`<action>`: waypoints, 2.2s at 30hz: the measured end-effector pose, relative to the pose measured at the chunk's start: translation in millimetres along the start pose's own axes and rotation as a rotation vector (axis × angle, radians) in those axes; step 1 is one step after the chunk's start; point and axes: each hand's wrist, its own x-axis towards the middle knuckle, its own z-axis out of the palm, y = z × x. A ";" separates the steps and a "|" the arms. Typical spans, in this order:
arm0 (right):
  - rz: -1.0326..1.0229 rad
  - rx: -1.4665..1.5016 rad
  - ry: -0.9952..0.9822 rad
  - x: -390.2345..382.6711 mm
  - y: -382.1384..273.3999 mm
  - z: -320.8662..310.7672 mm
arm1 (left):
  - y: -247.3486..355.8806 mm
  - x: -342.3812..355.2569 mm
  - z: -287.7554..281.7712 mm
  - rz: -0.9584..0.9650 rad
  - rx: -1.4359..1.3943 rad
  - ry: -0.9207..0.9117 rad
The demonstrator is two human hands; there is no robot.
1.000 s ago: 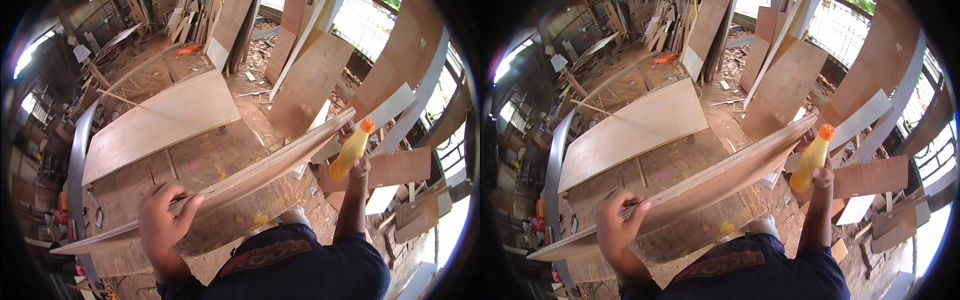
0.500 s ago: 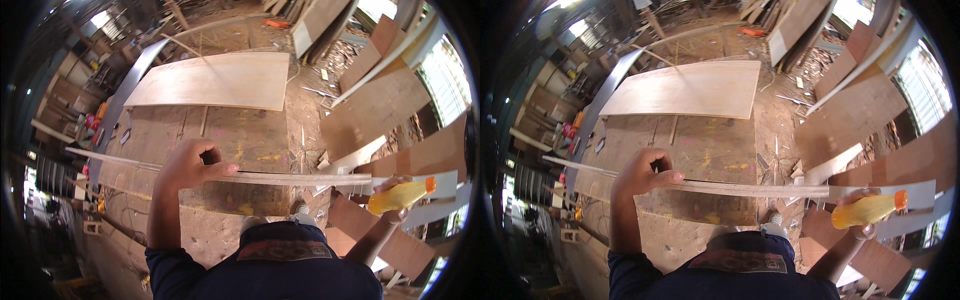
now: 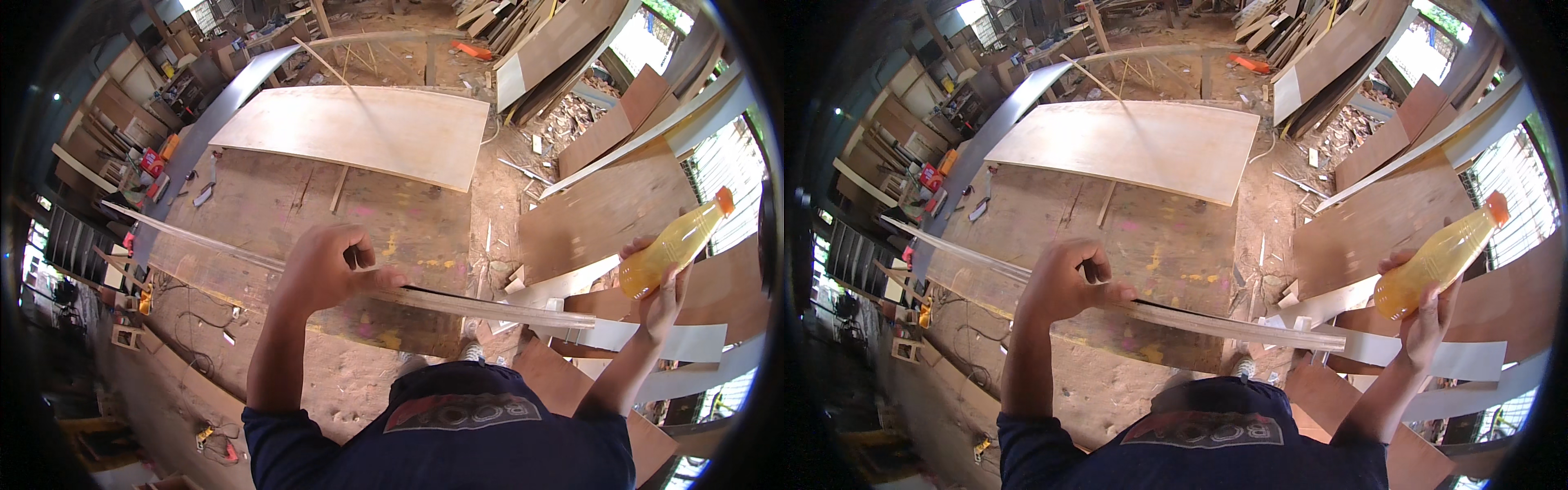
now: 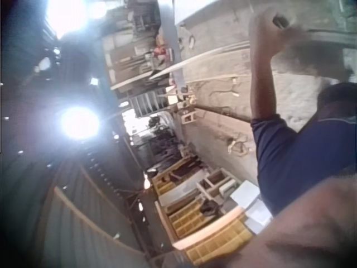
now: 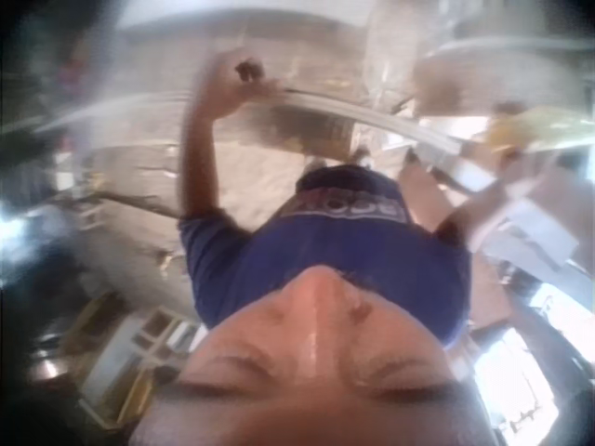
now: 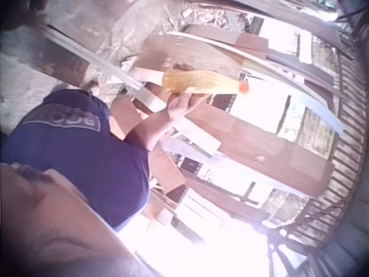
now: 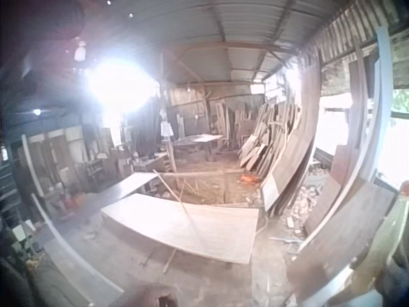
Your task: The person uses a heat gun and a wooden block to smooth a white laminate sheet onto a wooden panel, then applies glue from a bottle to the edge of the panel.
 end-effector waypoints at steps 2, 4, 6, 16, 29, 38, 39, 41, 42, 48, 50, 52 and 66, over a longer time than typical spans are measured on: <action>0.038 -0.027 0.006 4.7 -6.5 -3.5 | -3.4 -3.2 2.3 0.033 -0.008 0.019; 0.109 0.010 -0.005 9.9 -21.7 -1.3 | -3.7 -4.1 2.4 0.062 -0.018 0.027; 0.122 0.086 -0.088 10.0 -26.6 12.9 | -2.4 -5.8 5.4 0.088 -0.064 0.078; 0.267 -0.190 0.021 11.1 -25.4 19.0 | -14.7 -7.0 9.6 0.214 0.046 0.142; -0.049 -0.271 -0.089 68.0 -19.4 62.1 | -25.9 -15.3 -21.3 0.253 -0.191 0.054; 0.005 0.005 -0.138 82.7 -22.5 117.9 | -38.6 -41.5 -18.5 0.358 0.185 0.326; 0.040 0.031 -0.145 82.1 -21.5 121.8 | -36.3 -45.1 -19.1 0.381 0.191 0.331; 0.051 0.076 -0.164 81.1 -20.5 127.5 | -37.3 -49.6 -19.4 0.411 0.196 0.314; 0.120 0.179 -0.057 75.6 -19.3 131.2 | -40.8 -50.9 -18.1 0.439 0.184 0.319; 0.251 0.631 -0.024 60.7 7.0 90.1 | -39.9 -51.0 -5.6 0.442 0.205 0.349; 0.296 0.743 -0.004 55.2 17.8 84.0 | -38.9 -53.9 -1.5 0.410 0.197 0.356; 0.389 0.855 0.030 49.9 34.0 68.8 | -42.6 -57.8 -0.1 0.373 0.201 0.393; 0.165 0.438 0.414 34.1 67.5 27.1 | -40.1 -33.7 -9.9 0.324 0.169 0.198</action>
